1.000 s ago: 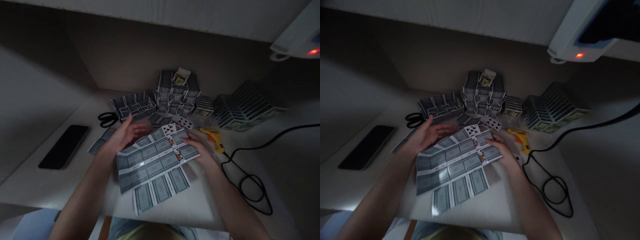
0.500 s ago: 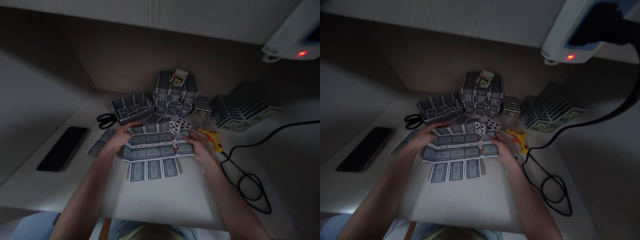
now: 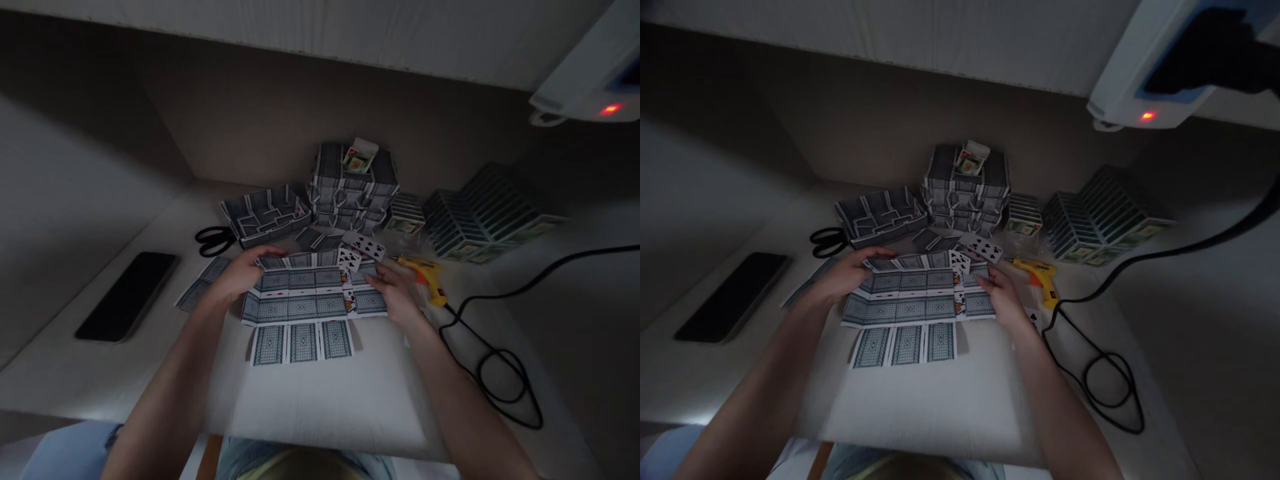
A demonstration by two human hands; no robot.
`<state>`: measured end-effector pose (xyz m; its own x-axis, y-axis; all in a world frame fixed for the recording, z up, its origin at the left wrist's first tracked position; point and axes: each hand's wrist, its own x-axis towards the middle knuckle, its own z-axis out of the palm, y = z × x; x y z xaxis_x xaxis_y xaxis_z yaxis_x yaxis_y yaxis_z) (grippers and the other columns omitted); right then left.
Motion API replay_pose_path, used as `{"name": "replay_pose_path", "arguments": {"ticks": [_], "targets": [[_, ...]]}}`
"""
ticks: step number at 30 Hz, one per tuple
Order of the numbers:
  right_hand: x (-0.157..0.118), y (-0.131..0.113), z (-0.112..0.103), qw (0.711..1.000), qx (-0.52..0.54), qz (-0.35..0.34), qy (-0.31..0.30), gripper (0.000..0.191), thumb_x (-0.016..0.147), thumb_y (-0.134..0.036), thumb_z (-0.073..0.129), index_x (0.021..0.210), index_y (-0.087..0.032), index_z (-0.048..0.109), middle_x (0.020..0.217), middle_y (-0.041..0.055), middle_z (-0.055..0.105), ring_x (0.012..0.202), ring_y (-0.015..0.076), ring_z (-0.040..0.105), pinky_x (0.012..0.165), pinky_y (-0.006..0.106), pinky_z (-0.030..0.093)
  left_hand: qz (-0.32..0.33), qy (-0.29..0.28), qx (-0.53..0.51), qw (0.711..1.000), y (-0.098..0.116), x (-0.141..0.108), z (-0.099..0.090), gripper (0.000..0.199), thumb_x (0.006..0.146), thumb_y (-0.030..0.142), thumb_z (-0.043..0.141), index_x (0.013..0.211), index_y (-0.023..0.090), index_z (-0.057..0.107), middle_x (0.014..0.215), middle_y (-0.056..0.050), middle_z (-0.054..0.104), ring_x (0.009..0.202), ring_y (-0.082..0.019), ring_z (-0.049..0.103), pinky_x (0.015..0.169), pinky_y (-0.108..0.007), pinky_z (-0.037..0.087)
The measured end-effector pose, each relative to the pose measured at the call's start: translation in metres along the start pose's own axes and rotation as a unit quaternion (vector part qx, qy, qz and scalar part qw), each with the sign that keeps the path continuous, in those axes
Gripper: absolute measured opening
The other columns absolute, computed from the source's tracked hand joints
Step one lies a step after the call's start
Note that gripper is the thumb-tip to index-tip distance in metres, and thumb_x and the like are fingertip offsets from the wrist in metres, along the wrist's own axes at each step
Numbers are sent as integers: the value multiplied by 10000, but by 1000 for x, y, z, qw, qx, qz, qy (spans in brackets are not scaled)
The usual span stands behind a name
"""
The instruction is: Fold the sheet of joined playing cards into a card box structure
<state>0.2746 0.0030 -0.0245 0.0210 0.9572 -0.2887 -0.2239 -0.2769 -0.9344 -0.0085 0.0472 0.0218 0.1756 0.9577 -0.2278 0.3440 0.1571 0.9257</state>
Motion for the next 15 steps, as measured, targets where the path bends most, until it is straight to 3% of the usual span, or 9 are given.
{"name": "replay_pose_path", "arguments": {"ticks": [15], "targets": [[5, 8, -4, 999, -12, -24, 35, 360, 552, -275, 708, 899, -257, 616, 893, 17, 676, 854, 250, 609, 651, 343, 483, 1, 4, 36, 999, -3, 3, -2, 432, 536, 110, 543, 943, 215, 644, 971, -3, 658, 882, -200, 603, 715, -231, 479]]}}
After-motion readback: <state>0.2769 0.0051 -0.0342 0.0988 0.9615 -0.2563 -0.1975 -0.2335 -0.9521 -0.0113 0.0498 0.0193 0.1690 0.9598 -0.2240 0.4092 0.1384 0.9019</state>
